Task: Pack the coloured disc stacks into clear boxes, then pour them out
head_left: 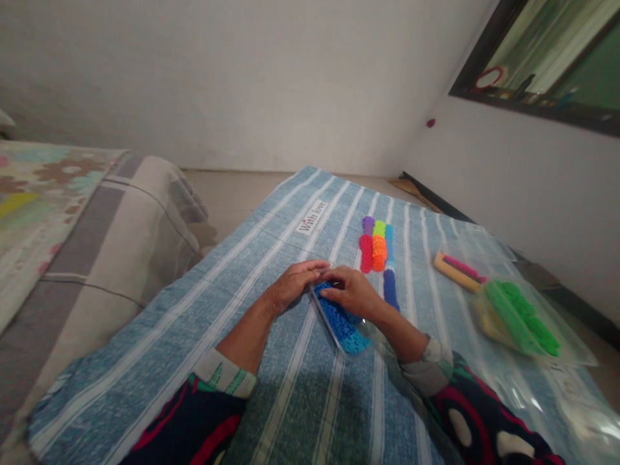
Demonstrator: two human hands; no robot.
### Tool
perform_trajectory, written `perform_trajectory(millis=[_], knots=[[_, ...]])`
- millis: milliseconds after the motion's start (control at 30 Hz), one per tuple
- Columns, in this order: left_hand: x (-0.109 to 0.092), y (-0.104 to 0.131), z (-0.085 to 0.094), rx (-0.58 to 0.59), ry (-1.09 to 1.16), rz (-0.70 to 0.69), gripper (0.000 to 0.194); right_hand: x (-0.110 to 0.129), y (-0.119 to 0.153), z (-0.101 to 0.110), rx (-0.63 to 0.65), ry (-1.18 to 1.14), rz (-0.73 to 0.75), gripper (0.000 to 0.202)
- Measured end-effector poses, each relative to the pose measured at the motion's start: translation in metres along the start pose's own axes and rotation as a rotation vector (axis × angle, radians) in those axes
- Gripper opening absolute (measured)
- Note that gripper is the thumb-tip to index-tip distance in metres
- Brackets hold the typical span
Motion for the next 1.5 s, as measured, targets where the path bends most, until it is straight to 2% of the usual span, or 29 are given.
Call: perform_trajectory(millis=[200,333,533,733,900,1067,1233,1433,1500], knots=[[-0.002,0.0,0.0,-0.014,-0.03,-0.003,0.045,-0.014,0.002,0.002,0.023,-0.218,-0.043,0.027],[-0.004,0.0,-0.001,-0.02,-0.019,0.01,0.045,-0.024,0.001,0.001,-0.01,-0.171,-0.098,0.029],[-0.005,0.0,0.0,-0.039,-0.044,0.003,0.043,-0.024,-0.002,-0.005,-0.025,-0.125,-0.122,0.027],[-0.002,0.0,0.001,-0.035,-0.054,0.002,0.044,-0.027,0.004,-0.001,-0.069,-0.26,-0.228,0.036],[-0.001,0.0,0.002,-0.047,-0.061,-0.001,0.043,-0.019,0.004,-0.004,-0.009,-0.254,-0.174,0.036],[-0.003,0.0,0.002,-0.056,-0.059,0.0,0.042,-0.021,0.005,0.001,-0.013,-0.132,-0.17,0.038],[-0.005,0.002,-0.004,-0.04,0.008,0.02,0.045,-0.008,0.016,0.02,0.001,0.26,-0.126,0.031],[-0.009,0.001,-0.009,-0.079,-0.105,-0.022,0.062,0.01,0.039,0.014,0.326,0.697,-0.065,0.03],[-0.01,0.0,-0.009,-0.106,-0.172,-0.031,0.064,0.013,0.043,0.011,0.382,0.79,-0.065,0.027]])
Point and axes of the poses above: each hand's wrist, its own y-axis away from the middle knuckle, its own z-axis out of the back of the hand, x = y × z, the point moved 7 cm from there along -y, towards the middle knuckle, and after that the axes turned 7 degrees about -z, right-handed, at the moved point
